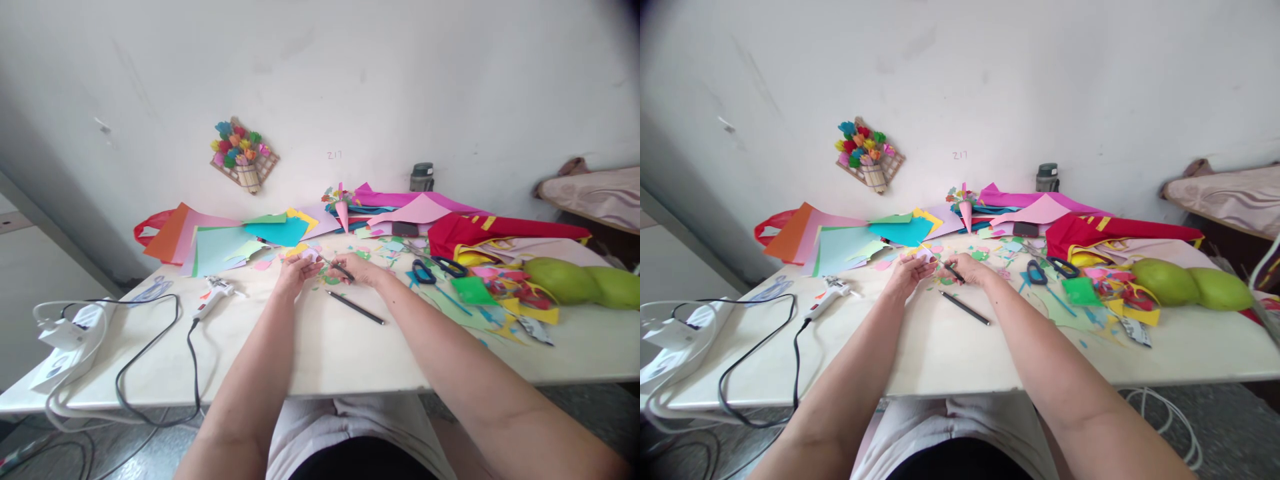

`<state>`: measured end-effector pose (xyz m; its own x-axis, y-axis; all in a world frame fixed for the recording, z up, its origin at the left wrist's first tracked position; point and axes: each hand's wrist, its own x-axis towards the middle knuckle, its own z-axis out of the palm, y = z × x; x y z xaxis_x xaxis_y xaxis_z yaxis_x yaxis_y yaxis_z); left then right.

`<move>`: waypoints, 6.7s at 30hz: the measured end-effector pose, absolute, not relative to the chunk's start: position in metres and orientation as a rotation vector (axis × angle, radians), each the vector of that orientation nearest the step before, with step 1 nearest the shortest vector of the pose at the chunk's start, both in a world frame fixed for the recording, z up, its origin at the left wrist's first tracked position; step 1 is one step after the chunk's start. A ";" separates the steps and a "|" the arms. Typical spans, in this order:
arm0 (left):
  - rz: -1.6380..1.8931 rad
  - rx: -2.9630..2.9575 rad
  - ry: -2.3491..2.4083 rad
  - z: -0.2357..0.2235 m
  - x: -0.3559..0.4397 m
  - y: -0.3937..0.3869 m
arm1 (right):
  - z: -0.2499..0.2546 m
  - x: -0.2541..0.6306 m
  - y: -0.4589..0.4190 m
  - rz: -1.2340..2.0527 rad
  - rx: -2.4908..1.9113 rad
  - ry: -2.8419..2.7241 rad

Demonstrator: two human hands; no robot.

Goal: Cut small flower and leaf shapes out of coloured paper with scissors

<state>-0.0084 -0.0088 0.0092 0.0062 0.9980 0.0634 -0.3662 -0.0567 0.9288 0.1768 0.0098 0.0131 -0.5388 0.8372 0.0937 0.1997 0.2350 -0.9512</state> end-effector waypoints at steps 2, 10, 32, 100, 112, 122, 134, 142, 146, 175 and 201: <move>1.380 1.003 0.914 0.010 -0.009 -0.009 | 0.015 0.177 0.009 1.274 -0.970 -1.932; 1.387 1.091 0.942 0.014 -0.015 -0.012 | 0.018 0.179 0.008 1.274 -0.960 -1.929; 1.373 1.068 0.910 0.012 -0.013 -0.011 | 0.022 0.178 0.002 1.351 -0.990 -1.867; 1.297 1.130 0.915 0.010 -0.014 -0.011 | 0.022 0.183 0.002 1.448 -0.942 -1.884; 1.300 1.116 0.925 0.014 -0.010 -0.015 | 0.023 0.183 0.001 1.464 -0.914 -1.854; 1.301 1.122 0.935 0.014 -0.010 -0.015 | 0.023 0.181 0.000 1.502 -0.873 -1.819; 1.334 1.159 0.964 0.012 -0.011 -0.012 | 0.011 0.180 0.013 1.396 -0.961 -1.777; 1.305 1.226 0.954 0.012 -0.009 -0.013 | 0.025 0.185 0.006 1.299 -1.006 -1.507; 1.271 1.269 0.965 0.012 -0.006 -0.013 | 0.026 0.184 0.004 1.334 -0.899 -1.479; 1.410 1.143 0.879 0.007 -0.001 -0.008 | 0.025 0.161 -0.002 1.254 -0.906 -1.361; 1.426 1.072 0.848 0.013 -0.010 -0.009 | 0.026 0.194 0.006 1.411 -1.025 -1.997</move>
<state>-0.0102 -0.0094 0.0125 0.0173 0.9884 0.1512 -0.3389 -0.1365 0.9309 0.1935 0.0060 0.0262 -0.6010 0.7986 -0.0328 0.2978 0.1856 -0.9364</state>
